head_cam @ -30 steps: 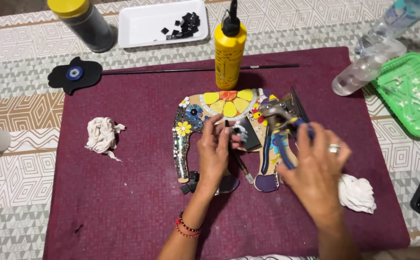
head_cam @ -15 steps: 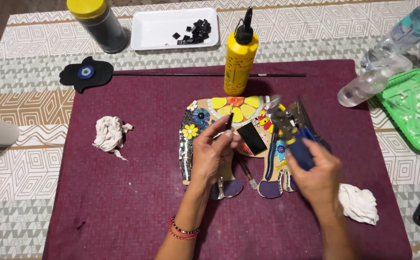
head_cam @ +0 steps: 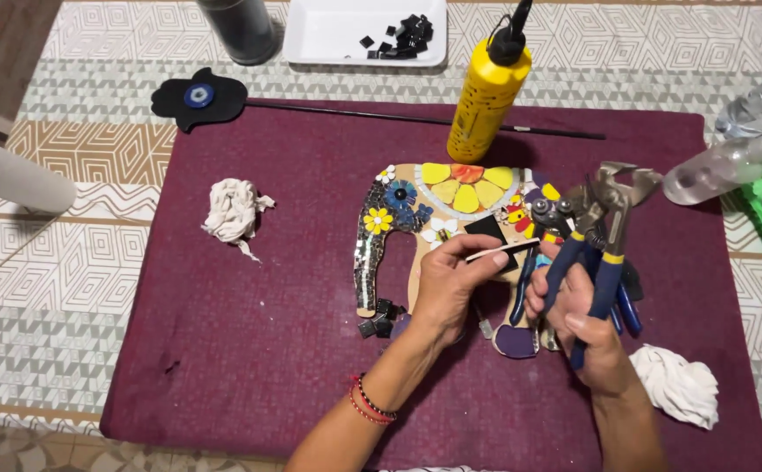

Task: Cutting small mosaic tiles with nippers and arranging them on a decorative elephant-shaped base

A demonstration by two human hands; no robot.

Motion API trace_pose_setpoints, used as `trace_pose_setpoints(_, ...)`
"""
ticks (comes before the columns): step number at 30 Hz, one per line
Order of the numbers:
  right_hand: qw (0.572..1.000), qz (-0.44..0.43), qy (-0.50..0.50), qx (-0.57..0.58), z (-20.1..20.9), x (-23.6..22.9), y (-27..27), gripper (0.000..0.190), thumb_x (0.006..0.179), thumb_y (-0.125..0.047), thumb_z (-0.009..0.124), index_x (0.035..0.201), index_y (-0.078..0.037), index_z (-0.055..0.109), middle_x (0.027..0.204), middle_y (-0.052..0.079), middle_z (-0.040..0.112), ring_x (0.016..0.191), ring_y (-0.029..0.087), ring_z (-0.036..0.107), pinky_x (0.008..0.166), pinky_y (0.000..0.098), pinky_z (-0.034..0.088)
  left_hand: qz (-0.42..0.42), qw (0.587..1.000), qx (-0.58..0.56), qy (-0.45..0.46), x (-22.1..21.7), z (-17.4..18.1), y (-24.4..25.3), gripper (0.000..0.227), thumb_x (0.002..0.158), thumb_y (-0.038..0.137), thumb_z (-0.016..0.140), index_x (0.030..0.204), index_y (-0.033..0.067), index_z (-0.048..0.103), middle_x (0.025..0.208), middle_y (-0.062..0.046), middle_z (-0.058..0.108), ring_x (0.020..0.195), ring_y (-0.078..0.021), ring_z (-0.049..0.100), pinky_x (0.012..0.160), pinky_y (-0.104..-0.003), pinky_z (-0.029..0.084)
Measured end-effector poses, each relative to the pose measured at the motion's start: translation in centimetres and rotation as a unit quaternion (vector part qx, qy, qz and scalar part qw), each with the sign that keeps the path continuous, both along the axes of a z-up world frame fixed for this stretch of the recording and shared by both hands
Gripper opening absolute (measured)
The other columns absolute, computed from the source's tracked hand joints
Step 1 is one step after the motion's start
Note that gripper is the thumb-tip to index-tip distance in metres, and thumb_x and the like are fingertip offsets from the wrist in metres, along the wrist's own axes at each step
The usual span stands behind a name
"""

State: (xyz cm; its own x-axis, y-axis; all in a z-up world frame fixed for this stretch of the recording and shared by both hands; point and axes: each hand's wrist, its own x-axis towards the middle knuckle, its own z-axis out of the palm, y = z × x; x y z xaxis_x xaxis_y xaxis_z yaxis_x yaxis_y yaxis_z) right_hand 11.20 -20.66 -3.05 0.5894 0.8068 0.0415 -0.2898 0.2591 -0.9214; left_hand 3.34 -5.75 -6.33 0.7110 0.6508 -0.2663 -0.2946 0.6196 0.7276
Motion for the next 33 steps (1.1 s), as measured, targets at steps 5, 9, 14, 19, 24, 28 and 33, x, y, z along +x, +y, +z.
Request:
trace_pose_setpoints(5,1.0,0.019,-0.012,-0.004,-0.7,1.0,-0.7,0.095,0.072,-0.04,0.065,0.15,0.006,0.036,0.099,0.009,0.044,0.086,0.018,0.051,0.076,0.031,0.046,-0.007,0.986,-0.109,-0.126,-0.2,0.2,0.0,0.032,0.084,-0.003,0.079,0.114,-0.0056,0.067,0.094,-0.011,0.066,0.092,-0.0259,0.075,0.091,-0.039,0.063)
trace_pose_setpoints(9,0.973,-0.179,-0.119,-0.088,-2.9,0.6,-0.3,0.048,0.086,-0.026,0.067,0.121,0.006,0.058,0.072,0.002,0.05,0.051,0.008,0.046,0.046,0.0205,0.038,-0.055,0.969,-0.133,-0.199,-0.8,1.1,-0.4,0.042,0.08,-0.003,0.082,0.115,-0.0076,0.059,0.09,-0.014,0.064,0.091,-0.0327,0.075,0.091,-0.052,0.062)
trace_pose_setpoints(14,0.864,-0.237,-0.327,-0.3,1.0,-1.4,1.0,0.075,0.073,-0.034,0.084,0.133,0.001,0.055,0.087,0.015,0.06,0.074,0.028,0.063,0.069,0.0365,0.055,-0.091,0.976,0.069,-0.184,-0.7,1.3,-2.1,0.023,0.079,0.014,0.087,0.093,0.0032,0.071,0.118,-0.013,0.059,0.116,-0.024,0.058,0.106,-0.042,0.044)
trace_pose_setpoints(19,0.756,-0.255,-0.477,-0.368,0.8,-2.9,1.7,0.089,0.063,-0.037,0.087,0.139,-0.008,0.054,0.1,0.01,0.06,0.085,0.031,0.067,0.077,0.0473,0.059,-0.124,0.969,0.136,-0.162,-1.7,4.9,-1.5,0.021,0.076,0.015,0.088,0.089,0.005,0.075,0.13,-0.014,0.057,0.13,-0.0239,0.053,0.119,-0.042,0.036)
trace_pose_setpoints(24,0.799,-0.118,-0.435,-0.398,1.2,-2.7,1.4,0.107,0.043,-0.051,0.101,0.132,-0.016,0.052,0.088,0.0,0.07,0.074,0.016,0.072,0.07,0.0347,0.06,-0.106,0.971,0.19,-0.099,-2.1,1.7,1.0,0.013,0.084,0.013,0.082,0.092,0.0122,0.071,0.102,-0.002,0.073,0.094,-0.0089,0.065,0.086,-0.023,0.053)
trace_pose_setpoints(28,0.969,0.05,-0.126,-0.206,1.5,-1.2,-0.5,0.046,0.083,-0.005,0.073,0.128,-0.003,0.068,0.083,0.006,0.078,0.071,0.011,0.071,0.069,0.0253,0.058,-0.159,0.944,0.144,-0.25,-3.3,5.4,2.4,0.008,0.091,0.01,0.078,0.095,0.0106,0.07,0.122,-0.02,0.066,0.116,-0.0353,0.068,0.108,-0.052,0.056)
trace_pose_setpoints(33,0.938,0.334,0.073,0.058,0.6,-1.4,-0.8,0.059,0.1,-0.016,0.064,0.15,0.001,0.037,0.148,0.023,0.051,0.141,0.039,0.048,0.12,0.0594,0.036,-0.197,0.929,0.21,-0.233,-3.5,5.9,1.5,0.011,0.088,0.014,0.079,0.096,0.0137,0.07,0.123,-0.021,0.07,0.12,-0.0314,0.067,0.111,-0.046,0.051)
